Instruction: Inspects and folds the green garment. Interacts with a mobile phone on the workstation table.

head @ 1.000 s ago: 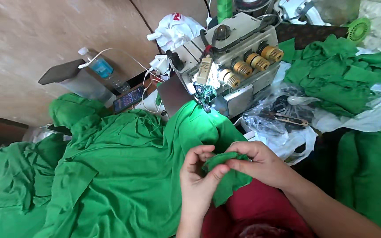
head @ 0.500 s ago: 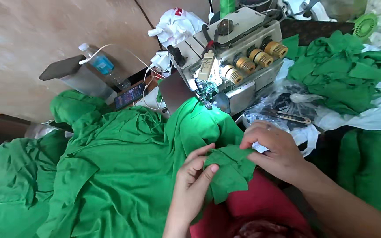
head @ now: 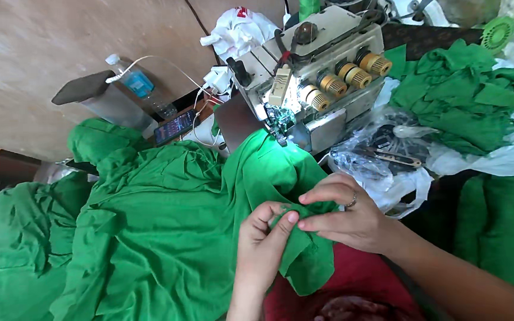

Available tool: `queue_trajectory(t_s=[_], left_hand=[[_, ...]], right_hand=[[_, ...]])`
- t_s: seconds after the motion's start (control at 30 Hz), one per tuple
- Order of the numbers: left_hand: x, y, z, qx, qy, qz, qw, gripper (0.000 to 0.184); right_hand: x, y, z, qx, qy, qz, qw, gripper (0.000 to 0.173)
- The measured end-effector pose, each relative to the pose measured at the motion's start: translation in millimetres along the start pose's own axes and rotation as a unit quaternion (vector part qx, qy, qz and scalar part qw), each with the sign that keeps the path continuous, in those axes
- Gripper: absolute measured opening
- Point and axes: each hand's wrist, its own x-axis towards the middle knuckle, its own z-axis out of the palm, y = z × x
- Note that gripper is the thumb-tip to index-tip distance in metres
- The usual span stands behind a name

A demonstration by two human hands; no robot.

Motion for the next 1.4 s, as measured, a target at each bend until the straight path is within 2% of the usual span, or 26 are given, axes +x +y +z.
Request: queue_trajectory(t_s=[0.13,0.23,0.37,0.43,0.5,0.57,0.63,0.7,0.73,0.8,0.83,0.93,1.03,1.1,1.17,1.23,1.27,1.3,1.33,1.4], left_hand=[[-1,0,-1,0.081,0.036,0.049,0.995,0.008],[-1,0,-2,0.107,0.027,0.062,0.992,0.003],[-5,2,-5,0.155,-0.023,0.089,0.984,0.048],[-7,3,-6,0.178,-0.052,0.107,0.977,0.060],[-10,6,-7,0.253,-0.073,0.121,0.957,0.050],[-13,9,-5,0.380,-0.070,0.141,0.912,0.036],[-13,13,-6,0.450,-0.072,0.158,0.876,0.044],[-12,17,-16,0.430,-0.082,0.156,0.886,0.040],[-11,17,-20,0.400,-0.083,0.153,0.900,0.036],[-11,14,-28,0.325,-0.085,0.145,0.931,0.032],[-12,10,-30,0.292,-0.088,0.139,0.942,0.033],[-19,-4,-29,0.270,-0.096,0.105,0.952,0.035],[-24,-14,-35,0.305,-0.110,0.070,0.943,0.029],[-27,-13,-48,0.230,-0.129,0.059,0.963,0.022],[-27,-2,-63,0.065,-0.147,0.080,0.984,0.019],[-27,13,-73,-0.133,-0.155,0.116,0.972,0.013],[-28,21,-77,-0.221,-0.163,0.107,0.956,0.010],[-30,26,-84,-0.245,-0.193,0.079,0.947,0.011],[-32,29,-93,-0.190,-0.231,0.035,0.954,0.016],[-33,28,-98,0.033,-0.271,-0.077,0.959,0.039]], right_hand=[[8,0,-5,0.042,-0.061,0.024,0.997,0.020],[13,-1,-9,0.081,-0.087,0.073,0.990,0.022],[15,-3,-4,0.150,-0.057,0.171,0.972,0.020],[13,-3,-4,0.169,-0.062,0.200,0.963,0.023],[11,-4,-5,0.157,-0.081,0.190,0.966,0.021],[11,-5,-11,0.132,-0.113,0.173,0.969,0.020],[13,-5,-22,0.170,-0.141,0.169,0.961,0.023],[14,-1,-31,0.304,-0.127,0.182,0.926,0.027],[13,0,-35,0.392,-0.106,0.200,0.892,0.027],[14,1,-42,0.556,-0.042,0.232,0.797,0.025],[15,1,-45,0.606,-0.002,0.232,0.761,0.026],[24,4,-53,0.632,0.148,0.236,0.723,0.029],[27,16,-62,0.654,0.206,0.240,0.687,0.029],[23,19,-62,0.706,0.180,0.240,0.642,0.028],[11,23,-58,0.749,0.110,0.253,0.602,0.026],[0,24,-55,0.754,0.042,0.290,0.588,0.024],[-5,24,-55,0.747,0.016,0.298,0.594,0.023],[-7,24,-55,0.745,-0.003,0.294,0.599,0.023],[-7,25,-57,0.743,-0.023,0.281,0.607,0.025],[-2,19,-58,0.697,-0.088,0.276,0.655,0.024]])
